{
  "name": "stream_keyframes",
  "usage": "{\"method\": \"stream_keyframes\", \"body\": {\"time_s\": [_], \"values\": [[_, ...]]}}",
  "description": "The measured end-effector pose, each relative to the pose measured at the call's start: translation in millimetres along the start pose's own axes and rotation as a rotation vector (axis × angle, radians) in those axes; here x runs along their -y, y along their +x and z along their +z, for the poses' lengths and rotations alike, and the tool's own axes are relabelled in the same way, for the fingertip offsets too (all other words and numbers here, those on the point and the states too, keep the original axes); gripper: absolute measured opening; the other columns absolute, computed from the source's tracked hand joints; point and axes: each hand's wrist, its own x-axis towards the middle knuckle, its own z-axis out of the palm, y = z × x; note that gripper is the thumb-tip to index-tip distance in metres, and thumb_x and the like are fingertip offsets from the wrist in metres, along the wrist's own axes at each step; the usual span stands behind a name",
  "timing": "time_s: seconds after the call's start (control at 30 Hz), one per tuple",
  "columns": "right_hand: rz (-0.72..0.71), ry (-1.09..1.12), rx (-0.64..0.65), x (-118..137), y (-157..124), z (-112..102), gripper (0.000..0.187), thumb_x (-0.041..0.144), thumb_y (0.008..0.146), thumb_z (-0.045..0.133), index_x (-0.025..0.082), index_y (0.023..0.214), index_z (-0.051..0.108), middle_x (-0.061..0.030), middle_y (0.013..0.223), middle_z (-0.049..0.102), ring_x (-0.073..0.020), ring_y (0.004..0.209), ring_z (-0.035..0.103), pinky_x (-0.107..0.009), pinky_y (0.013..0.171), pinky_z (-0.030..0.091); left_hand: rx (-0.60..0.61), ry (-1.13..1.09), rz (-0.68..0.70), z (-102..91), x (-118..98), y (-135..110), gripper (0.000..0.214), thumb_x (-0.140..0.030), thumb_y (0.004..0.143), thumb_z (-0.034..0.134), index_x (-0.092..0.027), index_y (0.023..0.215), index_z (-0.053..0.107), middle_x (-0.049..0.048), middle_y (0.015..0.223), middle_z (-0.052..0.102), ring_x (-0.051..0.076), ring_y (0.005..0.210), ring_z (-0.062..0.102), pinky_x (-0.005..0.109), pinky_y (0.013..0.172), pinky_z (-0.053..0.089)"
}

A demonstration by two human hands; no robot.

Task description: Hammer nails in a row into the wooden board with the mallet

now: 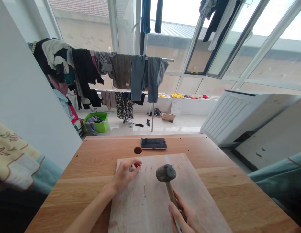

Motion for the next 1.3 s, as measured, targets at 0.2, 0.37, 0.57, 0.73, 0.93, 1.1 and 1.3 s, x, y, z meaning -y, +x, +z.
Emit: {"method": "stream_keyframes", "body": {"time_s": [0.2, 0.37, 0.57, 0.73, 0.93, 1.1, 1.3], "values": [[-0.050, -0.035, 0.005, 8.5, -4.4, 9.4, 0.088, 0.072, 0.085, 0.059, 0.006, 0.144, 0.055, 0.0098, 0.040, 0.040, -0.0104, 0.030, 0.033, -0.023, 0.032, 0.029, 0.054, -0.021, -0.025, -0.4, -1.7, 1.1, 0.015, -0.029, 0.088, 0.058, -0.019, 0.085, 0.069, 0.0001, 0.079, 0.070, 0.013, 0.064, 0.054, 0.024, 0.064, 0.045], [-0.061, -0.086, 0.012, 21.8, -9.6, 11.9, 0.086, 0.071, 0.087, 0.057, 0.006, 0.142, 0.056, 0.0119, 0.039, 0.037, -0.0089, 0.029, 0.030, -0.021, 0.031, 0.029, 0.073, -0.058, 0.007, 0.4, 1.9, 0.7, 0.012, -0.024, 0.085, 0.058, -0.018, 0.085, 0.068, 0.0002, 0.080, 0.069, 0.013, 0.066, 0.057, 0.023, 0.064, 0.046], [-0.099, -0.087, 0.141, 50.7, -3.4, 33.3, 0.074, 0.061, 0.093, 0.053, 0.009, 0.146, 0.052, 0.0132, 0.045, 0.038, -0.0062, 0.028, 0.030, -0.016, 0.028, 0.028, 0.073, -0.112, 0.021, 3.9, 5.4, 1.4, 0.014, -0.019, 0.084, 0.060, -0.019, 0.096, 0.067, 0.0007, 0.086, 0.074, 0.014, 0.072, 0.064, 0.024, 0.070, 0.051], [-0.154, -0.136, 0.235, 66.9, 5.4, 55.1, 0.060, 0.053, 0.096, 0.052, 0.015, 0.143, 0.055, 0.0121, 0.054, 0.040, -0.0053, 0.029, 0.036, -0.015, 0.028, 0.029, 0.056, -0.121, 0.040, 4.1, 4.8, 2.1, 0.024, -0.017, 0.083, 0.061, -0.020, 0.105, 0.067, -0.0002, 0.085, 0.075, 0.013, 0.069, 0.065, 0.023, 0.067, 0.052], [-0.146, -0.204, 0.251, 62.8, 7.3, 62.8, 0.056, 0.050, 0.098, 0.050, 0.016, 0.141, 0.056, 0.0110, 0.056, 0.042, -0.0050, 0.031, 0.037, -0.015, 0.030, 0.031, 0.066, -0.137, 0.061, 3.3, 4.1, 2.5, 0.033, -0.012, 0.081, 0.060, -0.020, 0.112, 0.067, -0.0005, 0.083, 0.074, 0.014, 0.071, 0.066, 0.023, 0.068, 0.052], [-0.116, -0.154, 0.254, 55.4, 1.8, 52.2, 0.064, 0.056, 0.096, 0.051, 0.014, 0.144, 0.054, 0.0103, 0.056, 0.043, -0.0053, 0.030, 0.036, -0.016, 0.029, 0.028, 0.069, -0.085, 0.080, 5.8, 9.7, 2.3, 0.028, -0.018, 0.085, 0.063, -0.020, 0.114, 0.063, 0.0006, 0.091, 0.073, 0.014, 0.074, 0.066, 0.025, 0.071, 0.053], [-0.036, -0.110, -0.001, 19.9, -14.1, 16.6, 0.079, 0.068, 0.084, 0.061, 0.012, 0.139, 0.061, 0.0089, 0.048, 0.045, -0.0082, 0.031, 0.036, -0.020, 0.032, 0.030, -0.022, 0.329, 0.384, 1.4, -4.6, -9.5, 0.020, -0.015, 0.090, 0.058, -0.020, 0.109, 0.058, 0.0049, 0.102, 0.062, 0.017, 0.083, 0.064, 0.031, 0.077, 0.053]]}}
